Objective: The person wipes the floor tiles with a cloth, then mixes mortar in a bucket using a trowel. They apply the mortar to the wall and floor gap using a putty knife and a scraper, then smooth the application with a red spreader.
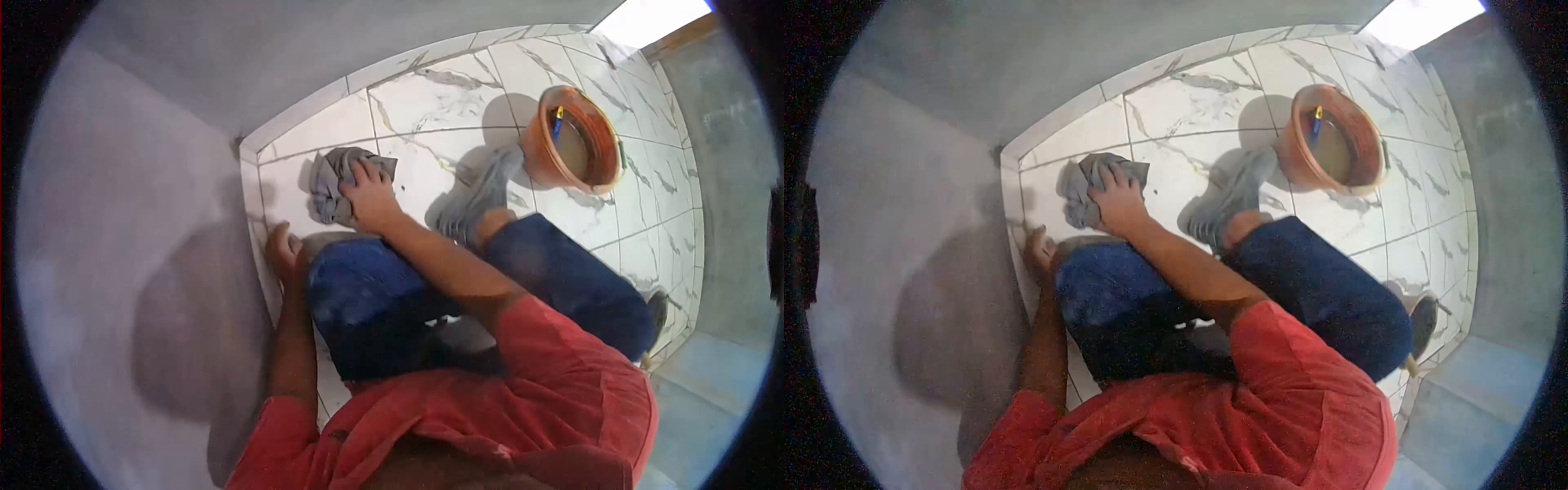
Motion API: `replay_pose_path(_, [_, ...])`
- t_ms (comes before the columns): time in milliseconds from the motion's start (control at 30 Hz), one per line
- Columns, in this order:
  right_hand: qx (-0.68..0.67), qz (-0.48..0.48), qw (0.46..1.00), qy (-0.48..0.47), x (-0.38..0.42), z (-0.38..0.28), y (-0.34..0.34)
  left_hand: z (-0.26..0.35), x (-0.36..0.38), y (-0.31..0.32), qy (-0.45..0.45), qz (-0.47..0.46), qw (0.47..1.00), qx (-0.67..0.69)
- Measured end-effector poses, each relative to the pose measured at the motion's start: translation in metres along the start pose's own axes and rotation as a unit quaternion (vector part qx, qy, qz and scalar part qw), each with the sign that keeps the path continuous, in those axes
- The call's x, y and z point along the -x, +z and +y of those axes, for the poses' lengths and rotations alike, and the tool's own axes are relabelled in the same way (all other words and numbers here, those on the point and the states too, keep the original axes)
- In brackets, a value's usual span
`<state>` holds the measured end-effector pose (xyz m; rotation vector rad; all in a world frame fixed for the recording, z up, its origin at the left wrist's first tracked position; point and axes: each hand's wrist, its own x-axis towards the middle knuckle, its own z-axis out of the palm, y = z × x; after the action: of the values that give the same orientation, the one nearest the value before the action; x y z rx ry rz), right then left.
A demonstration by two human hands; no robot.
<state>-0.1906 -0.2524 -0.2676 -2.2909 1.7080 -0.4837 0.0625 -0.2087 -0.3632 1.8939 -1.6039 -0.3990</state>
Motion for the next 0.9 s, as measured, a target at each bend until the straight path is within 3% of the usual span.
replay_pose_path(67, [-0.014, -0.017, 1.0, -0.01, -0.012, 0.033, 0.035, -0.011, 0.014, 0.023, 0.205, 0.019, 0.967, -0.151])
replay_pose_path(167, [0.061, -0.035, 0.997, 0.009, -0.065, 0.086, 0.049, 0.009, 0.019, 0.018, 0.132, -0.004, 0.982, -0.138])
replay_pose_path(300, [0.135, 0.119, 0.976, 0.127, -0.135, 0.247, 0.029, 0.015, 0.011, 0.014, 0.082, -0.09, 0.977, -0.175])
replay_pose_path(333, [0.142, 0.105, 0.965, 0.196, -0.139, 0.285, 0.001, 0.013, 0.008, 0.017, 0.077, -0.1, 0.976, -0.178])
replay_pose_path(367, [0.259, 0.15, 0.927, 0.226, -0.135, 0.36, 0.0, 0.012, 0.008, 0.016, 0.093, -0.092, 0.978, -0.165])
replay_pose_path(400, [0.145, 0.054, 0.91, 0.385, -0.138, 0.396, -0.047, 0.01, 0.009, 0.015, 0.11, -0.079, 0.979, -0.15])
replay_pose_path(467, [0.156, 0.087, 0.896, 0.406, -0.143, 0.431, -0.129, 0.005, 0.011, 0.015, 0.109, -0.069, 0.979, -0.157])
replay_pose_path(500, [0.132, 0.187, 0.915, 0.331, -0.146, 0.441, -0.153, 0.002, 0.009, 0.019, 0.117, -0.068, 0.976, -0.17])
replay_pose_path(567, [0.125, 0.245, 0.901, 0.335, -0.12, 0.414, -0.166, 0.01, 0.01, 0.011, 0.104, -0.082, 0.976, -0.176])
replay_pose_path(600, [0.148, 0.231, 0.878, 0.391, -0.138, 0.368, -0.176, 0.015, 0.005, 0.018, 0.095, -0.075, 0.977, -0.174])
replay_pose_path(667, [-0.008, 0.192, 0.907, 0.375, -0.132, 0.237, -0.173, 0.016, 0.011, 0.02, 0.102, -0.073, 0.978, -0.167])
replay_pose_path(700, [0.09, 0.149, 0.905, 0.389, -0.125, 0.203, -0.147, 0.013, 0.008, 0.02, 0.111, -0.057, 0.98, -0.154])
replay_pose_path(733, [0.055, 0.104, 0.93, 0.348, -0.112, 0.162, -0.128, 0.009, 0.006, 0.024, 0.117, -0.054, 0.98, -0.152])
replay_pose_path(767, [0.029, 0.137, 0.946, 0.292, -0.089, 0.144, -0.086, 0.005, 0.009, 0.024, 0.107, -0.062, 0.978, -0.167])
replay_pose_path(833, [0.017, 0.035, 0.936, 0.35, -0.063, 0.097, -0.034, 0.003, 0.014, 0.022, 0.081, -0.057, 0.978, -0.184])
replay_pose_path(900, [0.081, 0.035, 0.928, 0.362, -0.048, 0.099, 0.012, 0.007, 0.011, 0.02, 0.085, -0.063, 0.981, -0.165])
